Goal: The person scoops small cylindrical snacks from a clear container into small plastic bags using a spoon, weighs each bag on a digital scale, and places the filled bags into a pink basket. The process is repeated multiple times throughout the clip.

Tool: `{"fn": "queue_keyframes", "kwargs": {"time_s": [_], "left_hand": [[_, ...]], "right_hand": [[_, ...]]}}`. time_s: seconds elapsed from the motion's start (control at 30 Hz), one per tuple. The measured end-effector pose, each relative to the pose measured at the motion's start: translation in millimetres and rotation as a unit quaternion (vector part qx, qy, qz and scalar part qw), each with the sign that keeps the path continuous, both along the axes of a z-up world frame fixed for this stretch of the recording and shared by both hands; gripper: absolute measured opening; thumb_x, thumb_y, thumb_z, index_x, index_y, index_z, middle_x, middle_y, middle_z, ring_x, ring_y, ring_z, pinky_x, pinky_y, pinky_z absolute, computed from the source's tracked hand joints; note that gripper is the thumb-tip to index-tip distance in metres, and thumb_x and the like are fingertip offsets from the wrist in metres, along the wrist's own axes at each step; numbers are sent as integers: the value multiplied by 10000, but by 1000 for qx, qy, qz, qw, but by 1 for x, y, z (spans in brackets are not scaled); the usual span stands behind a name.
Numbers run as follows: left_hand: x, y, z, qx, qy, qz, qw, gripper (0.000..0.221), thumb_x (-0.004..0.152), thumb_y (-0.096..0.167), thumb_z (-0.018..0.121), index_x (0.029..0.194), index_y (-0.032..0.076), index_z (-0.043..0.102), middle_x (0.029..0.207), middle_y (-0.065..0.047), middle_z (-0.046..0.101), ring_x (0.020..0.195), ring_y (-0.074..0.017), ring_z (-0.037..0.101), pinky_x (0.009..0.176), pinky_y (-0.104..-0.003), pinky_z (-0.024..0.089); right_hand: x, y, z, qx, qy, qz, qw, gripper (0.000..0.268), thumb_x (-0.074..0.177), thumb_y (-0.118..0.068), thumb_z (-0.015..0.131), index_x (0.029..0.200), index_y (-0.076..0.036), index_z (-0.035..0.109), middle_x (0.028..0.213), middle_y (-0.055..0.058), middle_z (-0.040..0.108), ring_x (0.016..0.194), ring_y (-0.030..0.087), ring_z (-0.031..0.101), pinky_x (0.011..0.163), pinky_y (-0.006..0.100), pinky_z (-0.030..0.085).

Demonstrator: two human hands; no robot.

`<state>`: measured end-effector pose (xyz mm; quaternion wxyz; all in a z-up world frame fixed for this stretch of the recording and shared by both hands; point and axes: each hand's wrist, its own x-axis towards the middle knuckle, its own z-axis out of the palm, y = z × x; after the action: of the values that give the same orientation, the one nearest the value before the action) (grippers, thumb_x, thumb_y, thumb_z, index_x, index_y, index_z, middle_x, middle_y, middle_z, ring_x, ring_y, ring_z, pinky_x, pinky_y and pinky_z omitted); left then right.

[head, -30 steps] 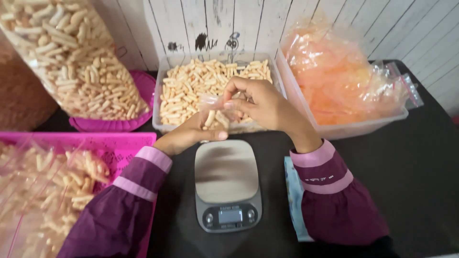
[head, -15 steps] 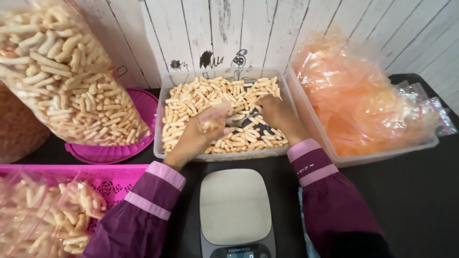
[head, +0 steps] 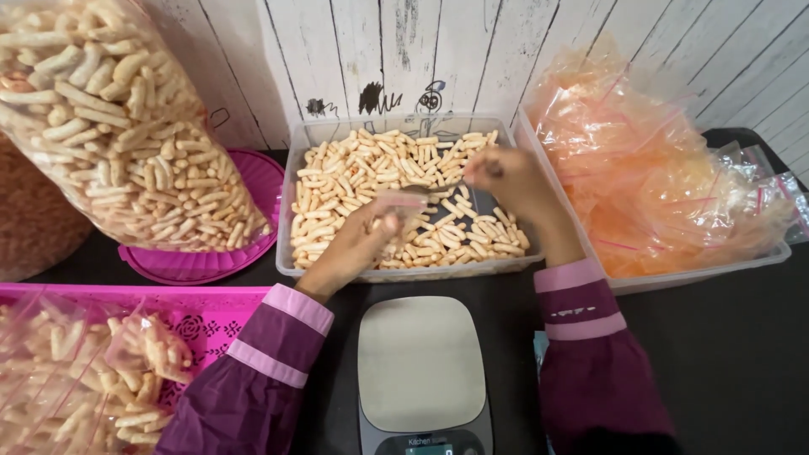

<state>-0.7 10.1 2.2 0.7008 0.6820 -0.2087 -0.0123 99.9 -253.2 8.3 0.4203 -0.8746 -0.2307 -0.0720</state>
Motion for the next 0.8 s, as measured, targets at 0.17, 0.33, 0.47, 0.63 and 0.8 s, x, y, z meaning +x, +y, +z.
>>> {"fn": "queue_keyframes", "kwargs": {"time_s": [0.17, 0.33, 0.47, 0.63, 0.8], "left_hand": [[-8, -7, 6, -13, 53, 21, 998, 320, 828, 230, 811, 1088, 71, 714, 899, -79, 723, 745, -91, 588, 668, -237, 519], [-4, 0, 2, -11, 42, -44, 998, 147, 889, 193, 716, 861, 196, 572, 946, -81, 785, 1091, -242, 755, 906, -353, 569], [0, 0, -5, 23, 45, -22, 998, 254, 785, 233, 817, 919, 202, 604, 973, -2, 708, 981, -190, 682, 907, -360, 521], [-2, -2, -3, -21, 70, -57, 996, 310, 776, 109, 818, 1011, 110, 617, 1139, -108, 753, 1134, -231, 724, 987, -351, 577], [-3, -2, 4, 21, 78, -49, 996, 485, 738, 175, 833, 1166, 70, 629, 1162, -120, 761, 1043, -208, 740, 955, -371, 595]], "right_hand": [[-53, 15, 64, 213, -29, -86, 973, 154, 943, -202, 677, 1039, -103, 746, 658, 42, 680, 618, 72, 603, 592, 189, 496], [-82, 6, 94, 294, -159, -17, 942, 130, 1097, -131, 603, 1069, -11, 644, 928, 77, 674, 780, 133, 685, 711, 163, 604], [-93, 14, 96, 278, -179, 62, 942, 180, 1081, -187, 590, 1047, -14, 630, 891, 104, 667, 728, 161, 692, 703, 230, 617], [-95, 28, 94, 274, -159, 91, 944, 157, 1048, -69, 583, 1032, 80, 630, 967, 196, 660, 728, 235, 690, 661, 268, 599], [-89, 25, 87, 297, -171, 78, 936, 143, 1066, -98, 584, 1065, 41, 618, 972, 169, 657, 736, 208, 683, 676, 280, 603]]}}
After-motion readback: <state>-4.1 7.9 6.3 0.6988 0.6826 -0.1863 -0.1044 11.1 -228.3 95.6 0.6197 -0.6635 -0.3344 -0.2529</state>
